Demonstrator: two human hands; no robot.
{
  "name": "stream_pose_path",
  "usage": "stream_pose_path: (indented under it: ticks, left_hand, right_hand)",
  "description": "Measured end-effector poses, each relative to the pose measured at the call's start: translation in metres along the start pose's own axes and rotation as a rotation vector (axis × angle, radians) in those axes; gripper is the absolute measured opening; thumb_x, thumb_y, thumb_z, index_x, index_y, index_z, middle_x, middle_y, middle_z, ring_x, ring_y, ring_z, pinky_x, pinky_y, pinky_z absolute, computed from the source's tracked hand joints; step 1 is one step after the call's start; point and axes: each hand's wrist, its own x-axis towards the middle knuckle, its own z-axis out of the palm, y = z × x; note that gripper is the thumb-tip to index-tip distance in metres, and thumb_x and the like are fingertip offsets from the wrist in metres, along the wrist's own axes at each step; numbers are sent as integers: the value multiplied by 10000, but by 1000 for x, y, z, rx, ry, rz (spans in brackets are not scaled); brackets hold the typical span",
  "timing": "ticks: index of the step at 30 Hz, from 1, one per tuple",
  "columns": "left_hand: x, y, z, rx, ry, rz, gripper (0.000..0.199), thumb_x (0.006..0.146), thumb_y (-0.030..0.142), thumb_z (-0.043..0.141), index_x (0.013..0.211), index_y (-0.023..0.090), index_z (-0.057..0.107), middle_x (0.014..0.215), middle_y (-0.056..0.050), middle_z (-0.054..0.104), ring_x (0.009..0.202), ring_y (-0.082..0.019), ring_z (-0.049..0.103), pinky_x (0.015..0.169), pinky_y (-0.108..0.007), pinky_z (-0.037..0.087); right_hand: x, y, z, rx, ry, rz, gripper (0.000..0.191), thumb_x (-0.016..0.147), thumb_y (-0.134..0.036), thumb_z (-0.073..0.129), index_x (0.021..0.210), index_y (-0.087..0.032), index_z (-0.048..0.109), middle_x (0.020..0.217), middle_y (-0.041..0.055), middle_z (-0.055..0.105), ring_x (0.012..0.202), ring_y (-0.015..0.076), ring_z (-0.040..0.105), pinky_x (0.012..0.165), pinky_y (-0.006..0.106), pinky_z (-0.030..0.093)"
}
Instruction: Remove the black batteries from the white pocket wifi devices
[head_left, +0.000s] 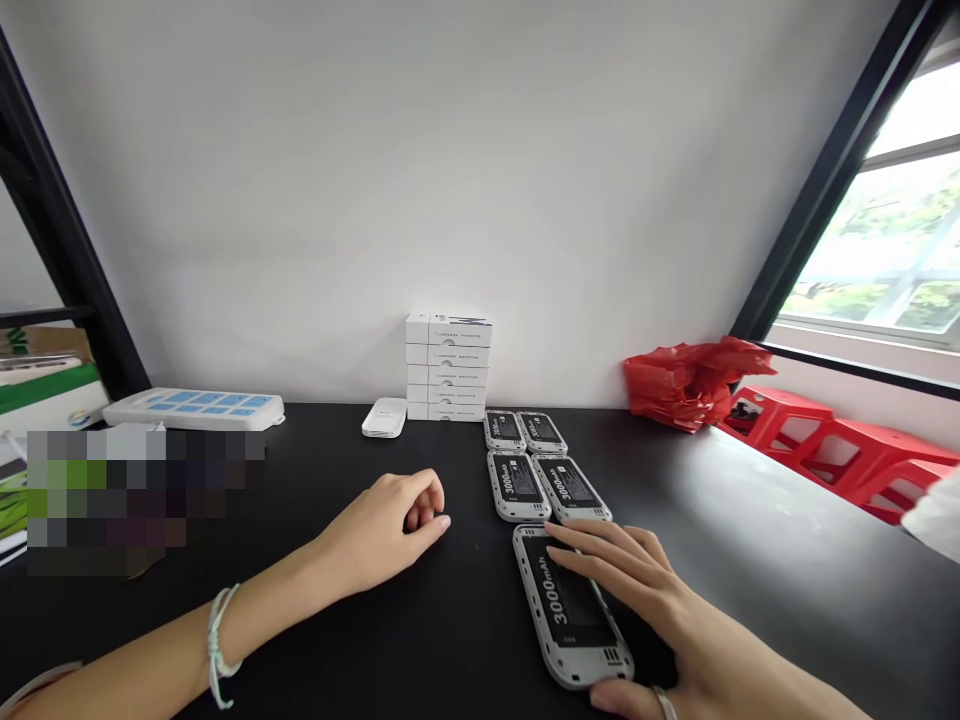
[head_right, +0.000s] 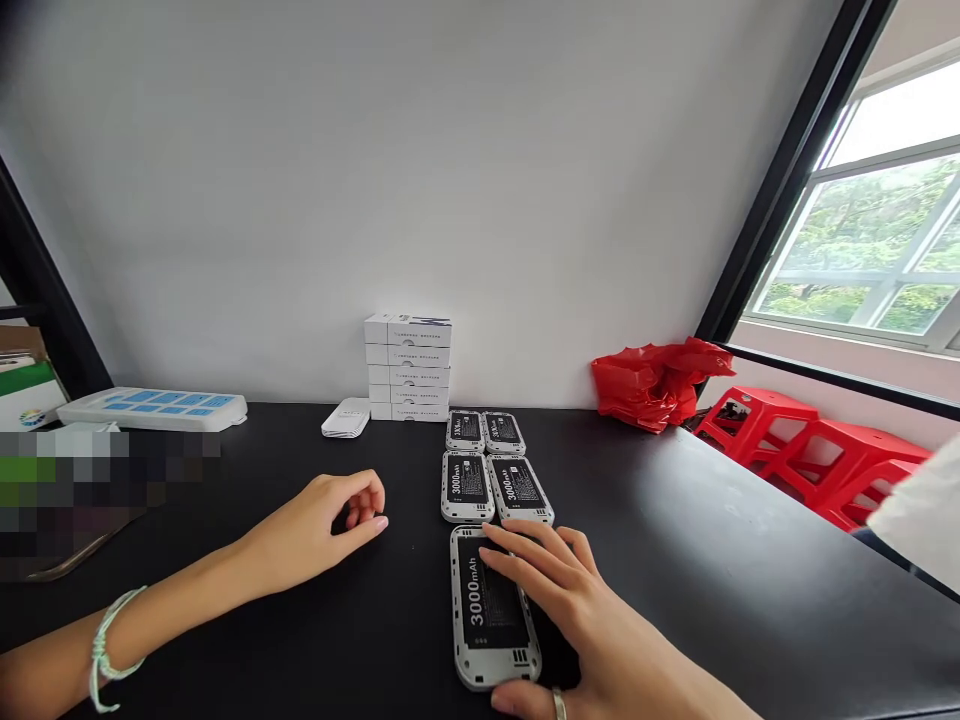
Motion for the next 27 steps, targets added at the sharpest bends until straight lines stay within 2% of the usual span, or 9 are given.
stream_pose_path:
  ticks: [6, 10, 12, 14, 17, 20, 22, 25, 27]
  left_hand:
    - [-1, 0, -1, 54, -24, -4, 171, 837, 381, 489, 791, 225, 543, 740, 21, 593, 705, -149, 564, 624, -256, 428]
    - [-1, -4, 3, 87, -23, 11, 161, 841, 378, 487, 799, 234, 545, 747, 23, 586, 727, -156, 559, 632, -256, 418]
    - [-1, -4, 3, 98, -31, 17, 157, 843, 379, 486, 805, 238, 545, 746, 24, 582, 728, -159, 557, 626, -258, 409]
    - [-1, -2, 2, 109, -37, 20, 158, 842, 380, 487, 809, 238, 547, 743, 24, 576, 724, -160, 554, 622, -261, 402]
    - [-1, 1, -2, 117, -58, 19, 160, 844, 373, 482, 815, 230, 547, 745, 19, 569, 726, -159, 550, 631, -263, 399]
    - [-1, 2, -4, 121, -77, 25, 156, 845, 366, 480, 822, 227, 546, 748, 19, 568, 731, -156, 547, 644, -264, 401]
    - [-1, 2, -4, 123, -80, 29, 150, 844, 361, 482, 830, 227, 548, 748, 18, 571, 730, -156, 544, 650, -266, 403]
    - [-1, 2, -4, 132, -88, 34, 141, 846, 347, 485, 842, 225, 555, 752, 15, 573, 744, -160, 542, 664, -272, 406]
    - [-1, 2, -4, 137, -88, 35, 131, 844, 339, 490, 837, 225, 554, 742, 17, 564, 742, -161, 540, 658, -271, 405]
  right_hand:
    - [3, -9, 0, -32, 20, 2, 694, 818, -500, 598, 1428, -361, 297, 1458, 46, 404, 1349, 364, 280, 1015, 606, 339]
    - [21, -6, -17, 51, 2, 12, 674, 752, -587, 638, 1341, -322, 443, 1416, 72, 450, 1333, 354, 306, 1046, 590, 293]
    - [40, 5, -28, 98, 49, 32, 544, 793, -570, 605, 1259, -305, 515, 1338, 68, 523, 1285, 312, 389, 1062, 569, 275]
    - [66, 23, -38, 110, 127, 53, 425, 843, -528, 561, 1179, -267, 563, 1229, 66, 590, 1204, 268, 475, 1038, 508, 335]
    - [112, 52, -48, 60, 106, 124, 505, 799, -518, 609, 1186, -197, 568, 1211, 95, 587, 1188, 273, 490, 1006, 430, 380]
    - [153, 76, -51, 62, 111, 170, 524, 867, -481, 495, 1282, -161, 511, 1283, 98, 547, 1251, 294, 445, 1014, 394, 349]
    - [174, 88, -52, 77, 59, 213, 582, 776, -487, 616, 1248, -153, 553, 1238, 114, 591, 1206, 338, 492, 992, 428, 370]
    - [196, 102, -53, 116, -82, 278, 694, 491, -417, 846, 1108, -165, 651, 1102, 140, 673, 1035, 366, 612, 901, 462, 462]
    - [201, 109, -52, 142, -137, 305, 733, 467, -398, 858, 1134, -188, 637, 1105, 139, 672, 1009, 349, 628, 884, 458, 479]
